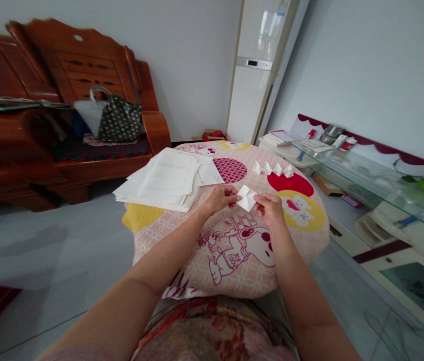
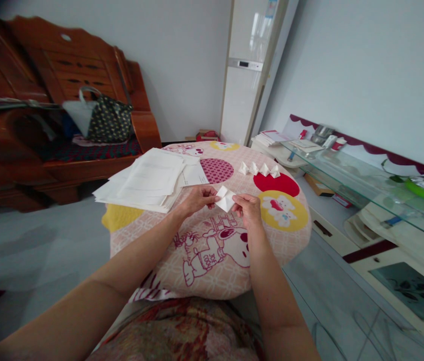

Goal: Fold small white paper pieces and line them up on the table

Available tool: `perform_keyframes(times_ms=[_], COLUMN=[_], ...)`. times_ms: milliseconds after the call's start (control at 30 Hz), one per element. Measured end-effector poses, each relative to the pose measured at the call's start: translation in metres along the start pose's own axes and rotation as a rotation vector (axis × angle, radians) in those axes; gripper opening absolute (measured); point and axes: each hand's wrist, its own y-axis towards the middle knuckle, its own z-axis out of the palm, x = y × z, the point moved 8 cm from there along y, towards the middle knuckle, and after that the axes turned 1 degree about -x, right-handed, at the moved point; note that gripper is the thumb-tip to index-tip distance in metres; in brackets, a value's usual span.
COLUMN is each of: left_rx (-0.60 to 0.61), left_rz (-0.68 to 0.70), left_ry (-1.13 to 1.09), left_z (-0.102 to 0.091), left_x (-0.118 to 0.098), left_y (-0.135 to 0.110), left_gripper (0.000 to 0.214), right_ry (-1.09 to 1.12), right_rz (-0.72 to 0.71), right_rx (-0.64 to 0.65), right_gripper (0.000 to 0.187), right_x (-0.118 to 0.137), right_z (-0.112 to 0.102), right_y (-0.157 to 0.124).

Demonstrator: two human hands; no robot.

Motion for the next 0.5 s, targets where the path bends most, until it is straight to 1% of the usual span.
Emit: perform_keyframes(times_ms=[167, 233, 300, 433, 500], left_rx=[0.039, 0.031, 0.003, -0.071, -0.097], left_rz=[0.008, 0.005, 0.002, 0.006, 0.003], left_ry=[-0.074, -0.084, -0.073, -0.047, -0.039], left_z=[0.003, 0.001, -0.002, -0.008, -0.01], left_x=[-0.003, -0.004, -0.004, -0.005, -0.004], left_y=[0.0, 0.0, -0.001, -0.002, -0.001], left_gripper=[0.034, 0.034, 0.032, 0.029, 0.028], right_ry=[0.105, 0.13, 0.121, 0.016, -0.031], right_rz=[0.063, 0.093, 0.124, 0.201, 0.219], right_rx=[-0.002, 0.013, 0.069, 0.256, 0.308], right_gripper=[0.03, 0.032, 0.033, 0.036, 0.035], right_x=[-0.006, -0.009, -0.011, -0.019, -0.021], right_z=[0.001, 0.002, 0.005, 0.019, 0.023], right_y=[0.002, 0.002, 0.0, -0.007, -0.01])
